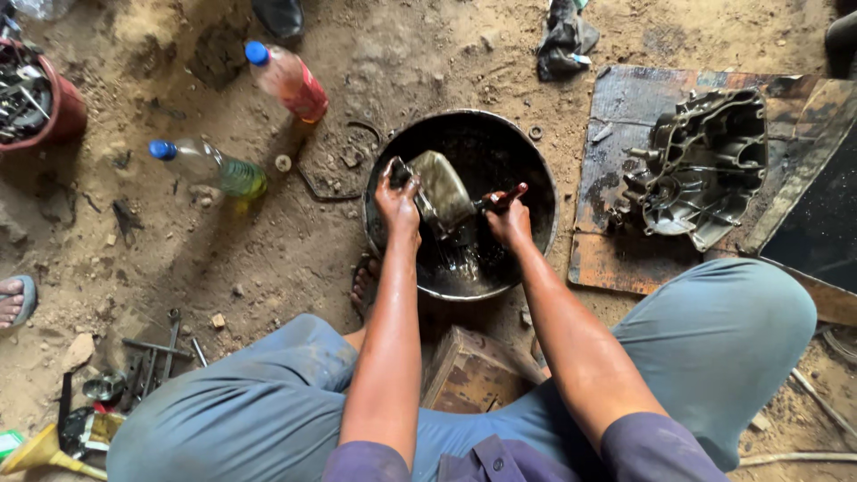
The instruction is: The person sits on the ground and scrubs a metal mechanical part with a brush while dipping it into a bucket of liquid. The person rotates the part to clean different sides and rinses it in the bucket.
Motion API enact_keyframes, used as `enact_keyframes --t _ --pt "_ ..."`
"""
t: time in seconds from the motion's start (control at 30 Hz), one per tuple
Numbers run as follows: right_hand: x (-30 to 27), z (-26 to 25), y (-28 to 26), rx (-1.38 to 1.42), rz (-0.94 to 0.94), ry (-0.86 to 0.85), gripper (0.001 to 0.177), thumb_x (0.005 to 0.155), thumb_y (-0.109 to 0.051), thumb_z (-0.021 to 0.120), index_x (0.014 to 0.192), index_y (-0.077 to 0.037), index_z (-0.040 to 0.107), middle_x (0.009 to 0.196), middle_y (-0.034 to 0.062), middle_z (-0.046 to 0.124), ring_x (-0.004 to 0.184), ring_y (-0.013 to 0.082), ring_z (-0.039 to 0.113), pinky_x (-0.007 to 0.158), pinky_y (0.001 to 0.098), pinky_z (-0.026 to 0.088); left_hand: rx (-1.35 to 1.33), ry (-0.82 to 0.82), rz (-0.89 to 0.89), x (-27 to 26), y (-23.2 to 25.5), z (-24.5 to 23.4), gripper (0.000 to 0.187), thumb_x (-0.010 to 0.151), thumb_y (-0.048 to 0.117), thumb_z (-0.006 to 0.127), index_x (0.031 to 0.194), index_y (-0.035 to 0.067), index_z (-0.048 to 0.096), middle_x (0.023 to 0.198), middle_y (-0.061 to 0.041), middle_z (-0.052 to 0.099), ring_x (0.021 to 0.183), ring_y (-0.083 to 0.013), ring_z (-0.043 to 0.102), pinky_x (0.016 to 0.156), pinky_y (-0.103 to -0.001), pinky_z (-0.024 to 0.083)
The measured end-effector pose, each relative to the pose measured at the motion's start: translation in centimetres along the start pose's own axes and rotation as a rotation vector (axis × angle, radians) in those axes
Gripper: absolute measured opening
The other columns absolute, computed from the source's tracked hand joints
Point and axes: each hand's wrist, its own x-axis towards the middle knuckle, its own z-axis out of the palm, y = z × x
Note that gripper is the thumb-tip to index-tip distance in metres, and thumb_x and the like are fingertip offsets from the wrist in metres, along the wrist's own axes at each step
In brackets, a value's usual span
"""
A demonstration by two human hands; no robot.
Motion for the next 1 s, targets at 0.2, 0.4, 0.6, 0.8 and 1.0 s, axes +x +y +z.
enact_keyframes --t 0.2,0.4,0.6,0.8,1.0 --pt "0.2 0.0 1.1 0.093 0.022 0.062 0.031 0.082 -0.020 0.077 0.113 -0.016 0.076 0.104 0.0133 0.077 0.100 0.0303 0.075 0.088 0.0392 0.057 0.146 -0.115 -0.065 0.8 0.6 0.3 0.095 0.074 -0.013 0.075 0.156 0.014 0.036 0.145 -0.005 0.043 0.117 -0.0165 0.053 0.096 -0.038 0.054" --pt "0.8 0.1 1.1 0.151 0.100 0.078 0.031 0.081 -0.017 0.078 0.112 -0.016 0.077 0.105 0.0116 0.078 0.101 0.0264 0.075 0.090 0.0370 0.056 -0.006 -0.022 -0.024 -0.2 1.0 0.8 0.071 0.093 -0.002 0.075 0.155 0.013 0.042 0.136 -0.017 0.067 0.112 -0.0237 0.069 0.100 -0.039 0.057" --pt "1.7 0.9 2.8 0.150 0.130 0.081 0.036 0.081 -0.018 0.079 0.116 -0.014 0.076 0.109 0.0126 0.077 0.099 0.0259 0.074 0.091 0.0363 0.056 0.079 -0.125 -0.132 -0.8 2.5 2.2 0.073 0.094 0.003 0.069 0.159 0.023 0.043 0.116 -0.022 0.067 0.099 -0.0231 0.067 0.086 -0.036 0.062" --pt "3.0 2.2 5.9 0.137 0.100 0.143 0.046 0.077 -0.024 0.085 0.116 -0.007 0.069 0.108 0.0158 0.075 0.099 0.0277 0.073 0.090 0.0375 0.055 -0.066 -0.123 0.074 -2.2 2.3 3.2 0.077 0.076 -0.011 0.076 0.144 0.017 0.052 0.125 -0.009 0.067 0.104 -0.0187 0.068 0.084 -0.036 0.062" --pt "3.3 2.4 6.4 0.087 0.108 0.126 0.039 0.082 -0.029 0.080 0.113 -0.008 0.072 0.107 0.0154 0.076 0.099 0.0288 0.073 0.091 0.0384 0.054 -0.008 -0.062 0.005 -2.0 2.5 4.1 0.065 0.091 -0.006 0.079 0.147 0.015 0.056 0.127 -0.020 0.071 0.105 -0.0253 0.069 0.090 -0.037 0.059"
